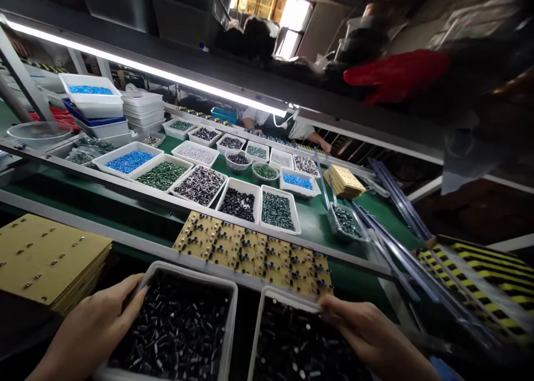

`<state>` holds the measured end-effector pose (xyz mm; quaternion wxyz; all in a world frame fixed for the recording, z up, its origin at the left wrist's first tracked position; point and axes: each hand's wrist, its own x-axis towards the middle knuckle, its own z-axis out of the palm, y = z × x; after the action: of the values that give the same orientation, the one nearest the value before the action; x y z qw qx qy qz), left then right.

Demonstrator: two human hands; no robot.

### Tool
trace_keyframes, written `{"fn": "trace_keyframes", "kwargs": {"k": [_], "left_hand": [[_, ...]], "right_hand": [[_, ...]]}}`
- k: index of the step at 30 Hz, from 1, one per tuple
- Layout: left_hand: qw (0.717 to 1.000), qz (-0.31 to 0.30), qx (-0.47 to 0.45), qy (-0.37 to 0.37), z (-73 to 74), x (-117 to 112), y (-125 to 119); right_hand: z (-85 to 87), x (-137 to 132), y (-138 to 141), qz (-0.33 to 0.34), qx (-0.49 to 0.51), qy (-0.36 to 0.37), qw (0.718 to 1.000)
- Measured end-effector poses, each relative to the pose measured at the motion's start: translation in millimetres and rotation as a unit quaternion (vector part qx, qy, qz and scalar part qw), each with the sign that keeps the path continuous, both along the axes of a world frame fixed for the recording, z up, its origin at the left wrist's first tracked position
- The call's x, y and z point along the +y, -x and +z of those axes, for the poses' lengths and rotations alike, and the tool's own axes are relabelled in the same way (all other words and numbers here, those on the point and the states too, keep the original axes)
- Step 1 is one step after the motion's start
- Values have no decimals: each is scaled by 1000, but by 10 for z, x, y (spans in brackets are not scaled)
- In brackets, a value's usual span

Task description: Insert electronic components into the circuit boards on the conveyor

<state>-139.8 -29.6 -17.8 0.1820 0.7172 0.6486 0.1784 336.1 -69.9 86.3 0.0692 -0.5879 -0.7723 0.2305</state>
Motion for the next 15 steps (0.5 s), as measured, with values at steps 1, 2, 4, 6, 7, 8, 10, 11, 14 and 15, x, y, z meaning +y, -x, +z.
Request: {"fn": "trace_keyframes", "kwargs": {"k": [1,2,4,6,7,8,10,11,14,15], "left_hand": [[1000,-1,17,20,56,4,-12],[999,-1,34,42,105,8,-21],[996,0,54,66,178,17,-28],[996,1,61,65,217,24,-16],[996,3,59,60,226,27,-4],[997,8,57,54,231,28,10],[997,26,54,41,233,29,39],[997,37,56,34,232,29,50],[996,60,67,20,225,30,66],[996,64,65,17,220,31,66]], "right_hand": [[-66,-17,40,1,-5,-7,1000],[-129,-26,79,2,-7,-13,1000],[-241,-22,161,2,-9,-20,1000],[-340,-1,245,3,-5,-21,1000],[-390,9,286,3,1,-21,1000],[-441,17,324,3,10,-25,1000],[-547,15,388,5,28,-63,998],[-595,5,414,9,26,-103,994],[-659,-41,473,37,-46,-258,964],[-640,-56,490,44,-77,-298,950]]}}
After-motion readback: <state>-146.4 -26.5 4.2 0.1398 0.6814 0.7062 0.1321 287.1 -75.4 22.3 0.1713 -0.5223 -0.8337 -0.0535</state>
